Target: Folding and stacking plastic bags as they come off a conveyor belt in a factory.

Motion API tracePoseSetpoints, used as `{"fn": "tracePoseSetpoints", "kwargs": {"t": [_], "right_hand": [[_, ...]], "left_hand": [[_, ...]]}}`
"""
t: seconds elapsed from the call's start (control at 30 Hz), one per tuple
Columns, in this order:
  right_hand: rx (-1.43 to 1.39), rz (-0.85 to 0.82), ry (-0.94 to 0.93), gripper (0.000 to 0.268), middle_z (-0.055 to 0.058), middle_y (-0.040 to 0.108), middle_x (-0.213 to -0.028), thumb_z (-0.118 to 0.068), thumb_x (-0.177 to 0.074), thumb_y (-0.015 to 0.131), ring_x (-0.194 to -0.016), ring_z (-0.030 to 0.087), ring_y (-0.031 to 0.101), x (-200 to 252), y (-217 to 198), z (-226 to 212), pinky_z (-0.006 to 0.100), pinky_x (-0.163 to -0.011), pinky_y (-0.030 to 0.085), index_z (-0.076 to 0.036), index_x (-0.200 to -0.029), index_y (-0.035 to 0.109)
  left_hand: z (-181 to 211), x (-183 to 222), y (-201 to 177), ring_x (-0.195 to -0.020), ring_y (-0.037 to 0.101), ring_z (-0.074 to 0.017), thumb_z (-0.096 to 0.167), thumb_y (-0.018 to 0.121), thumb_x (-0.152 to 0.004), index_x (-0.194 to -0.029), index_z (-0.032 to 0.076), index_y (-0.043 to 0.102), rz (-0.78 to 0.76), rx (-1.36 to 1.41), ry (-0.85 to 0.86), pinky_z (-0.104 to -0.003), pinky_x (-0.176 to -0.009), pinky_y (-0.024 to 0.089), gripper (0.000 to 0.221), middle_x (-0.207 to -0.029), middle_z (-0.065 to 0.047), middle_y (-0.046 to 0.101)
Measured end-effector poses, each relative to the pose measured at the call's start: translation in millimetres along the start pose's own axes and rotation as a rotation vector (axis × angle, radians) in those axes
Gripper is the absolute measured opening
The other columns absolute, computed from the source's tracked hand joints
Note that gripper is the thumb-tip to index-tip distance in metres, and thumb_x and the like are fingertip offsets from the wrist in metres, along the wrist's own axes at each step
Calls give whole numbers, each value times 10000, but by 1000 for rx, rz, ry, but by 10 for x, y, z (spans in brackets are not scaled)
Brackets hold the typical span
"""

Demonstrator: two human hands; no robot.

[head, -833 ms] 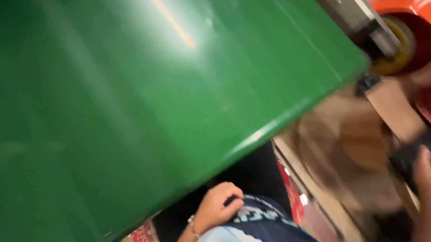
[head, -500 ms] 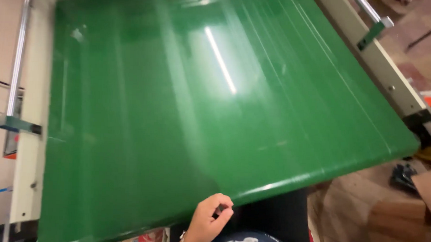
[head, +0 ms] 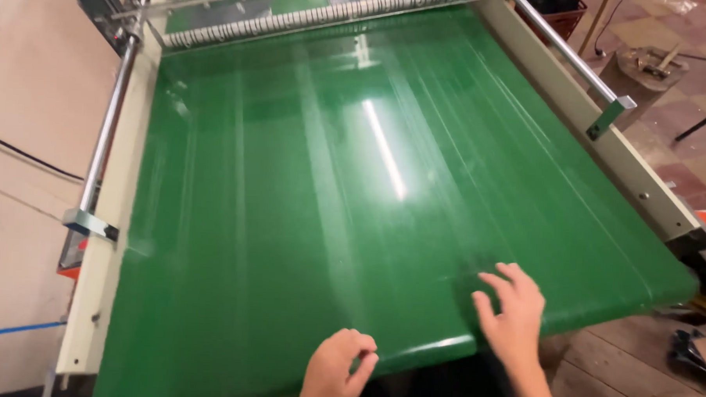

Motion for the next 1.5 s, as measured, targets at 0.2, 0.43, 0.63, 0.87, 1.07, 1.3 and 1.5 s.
{"fn": "tracePoseSetpoints", "kwargs": {"t": [0.2,0.43,0.63,0.87,1.07,1.3,1.5], "right_hand": [[-46,-346,-199,345,75,615,-1323,-376,-837,666,-1256,284,562,261,413,-413,476,-1021,406,-203,-1135,686],[-161,-285,-155,109,-44,718,-1026,-256,-871,653,-969,192,643,288,67,-347,371,-850,453,-212,-920,739],[-150,-186,-99,85,-18,722,-981,-177,-885,654,-937,186,654,213,-176,-160,350,-862,466,-177,-909,735],[-89,-170,-37,126,35,714,-1067,-177,-919,648,-1031,235,646,81,-274,173,376,-967,465,-142,-1016,720],[-41,-309,180,407,111,630,-1269,-248,-903,647,-1202,292,553,-143,-273,509,417,-1026,427,-67,-1266,612],[-17,-337,282,609,203,551,-1358,-289,-891,671,-1245,365,510,-337,-167,865,479,-1028,411,19,-1388,502],[86,-308,409,679,257,482,-1407,-323,-916,664,-1281,432,442,-601,-128,1307,542,-1031,385,60,-1429,439]], "left_hand": [[-107,120,321,-665,521,-210,164,626,-901,-900,163,609,-126,-119,70,-346,-560,414,17,-753,4,561],[57,138,461,-666,518,-185,114,640,-874,-874,157,593,-185,-121,115,-327,-531,365,64,-772,26,588],[326,40,460,-674,508,-187,135,601,-933,-881,136,599,-244,-86,177,-322,-524,335,53,-802,14,598],[480,-19,561,-733,525,-225,219,576,-982,-943,146,610,-398,-201,253,-366,-546,365,90,-845,-3,562],[531,-68,699,-724,500,-196,186,621,-947,-931,148,626,-437,-232,298,-333,-506,355,42,-855,16,562],[619,-250,879,-942,558,-245,196,681,-879,-967,119,634,-465,-205,293,-368,-614,444,126,-989,-13,620],[643,-445,1159,-1354,485,-259,319,857,-691,-1189,111,602,-330,-567,382,-506,-1041,433,597,-1350,-58,586]]}}
Point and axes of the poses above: each hand's wrist, its own x-axis away from the middle knuckle, its own y-axis out of the palm, z = x × y, the point moved 8 cm from there along -x, towards the middle knuckle
